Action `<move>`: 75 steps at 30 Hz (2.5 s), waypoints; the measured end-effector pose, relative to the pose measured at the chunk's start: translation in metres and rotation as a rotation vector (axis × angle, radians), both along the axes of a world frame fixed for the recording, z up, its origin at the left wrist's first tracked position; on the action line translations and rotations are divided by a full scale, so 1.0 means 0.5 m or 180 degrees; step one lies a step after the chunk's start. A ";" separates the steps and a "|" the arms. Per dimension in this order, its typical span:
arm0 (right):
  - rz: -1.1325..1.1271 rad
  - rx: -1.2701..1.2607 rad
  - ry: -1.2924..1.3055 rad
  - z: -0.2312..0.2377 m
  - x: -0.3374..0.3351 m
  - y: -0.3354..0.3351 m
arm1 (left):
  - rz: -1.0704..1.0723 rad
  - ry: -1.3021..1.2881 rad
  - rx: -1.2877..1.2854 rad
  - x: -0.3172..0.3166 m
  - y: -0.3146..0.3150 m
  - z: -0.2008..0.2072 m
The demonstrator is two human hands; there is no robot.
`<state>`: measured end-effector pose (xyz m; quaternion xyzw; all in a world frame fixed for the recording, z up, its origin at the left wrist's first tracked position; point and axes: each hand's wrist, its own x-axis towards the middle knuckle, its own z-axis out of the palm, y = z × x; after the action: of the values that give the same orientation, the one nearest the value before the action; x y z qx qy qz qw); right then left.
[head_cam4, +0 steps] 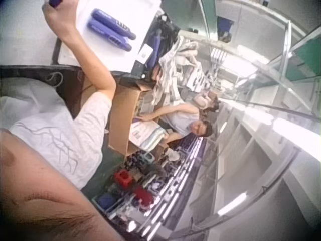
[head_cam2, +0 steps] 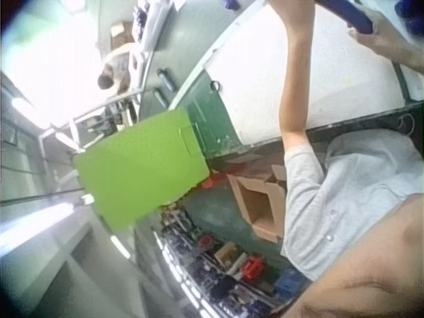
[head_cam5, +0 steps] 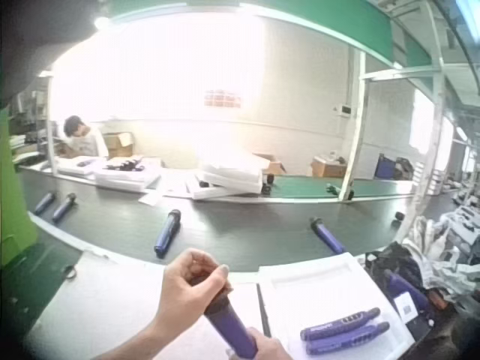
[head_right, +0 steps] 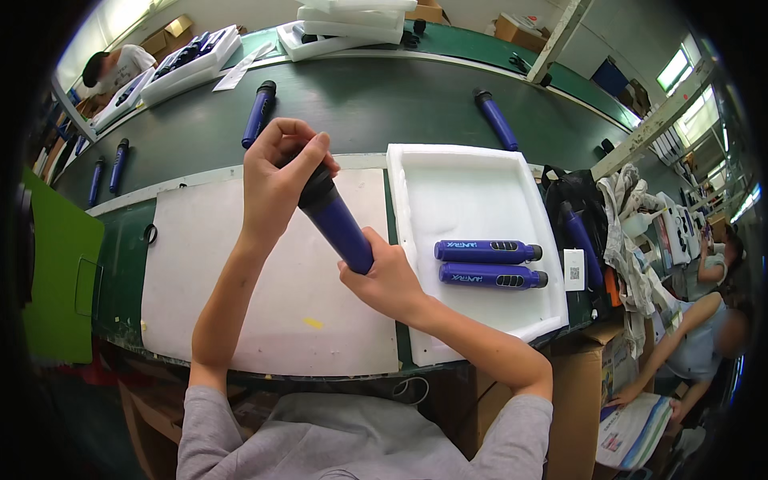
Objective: The person assembles blue microphones by screwing black mesh heads onto the cylindrical bodies. They handle the components one at a time, picking up a body and a head, aligning them, and tightening the connection. The finished microphones are placed on the green conveyor belt.
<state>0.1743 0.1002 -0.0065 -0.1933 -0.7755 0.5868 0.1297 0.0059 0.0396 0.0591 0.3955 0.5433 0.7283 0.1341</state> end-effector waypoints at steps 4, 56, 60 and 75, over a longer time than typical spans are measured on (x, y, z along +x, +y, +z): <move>0.0653 -0.1268 -0.0531 0.027 0.009 0.017 | -0.0126 -0.0300 -0.0012 -0.003 -0.001 -0.010; 0.2207 0.0858 -0.0318 -0.057 0.001 0.024 | 0.1938 0.2861 -0.1000 -0.153 0.422 -0.180; 0.2175 0.0806 -0.0440 -0.041 0.006 0.029 | -0.0221 0.2558 -0.0739 0.142 0.358 -0.112; 0.2348 0.1034 -0.0915 0.006 0.019 0.006 | -0.1817 0.3284 -0.1697 0.259 0.286 -0.150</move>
<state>0.1836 0.1033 -0.0037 0.0401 -0.8853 0.4312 -0.1695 0.1356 0.1827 -0.0159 0.7768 0.5736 0.2203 0.1378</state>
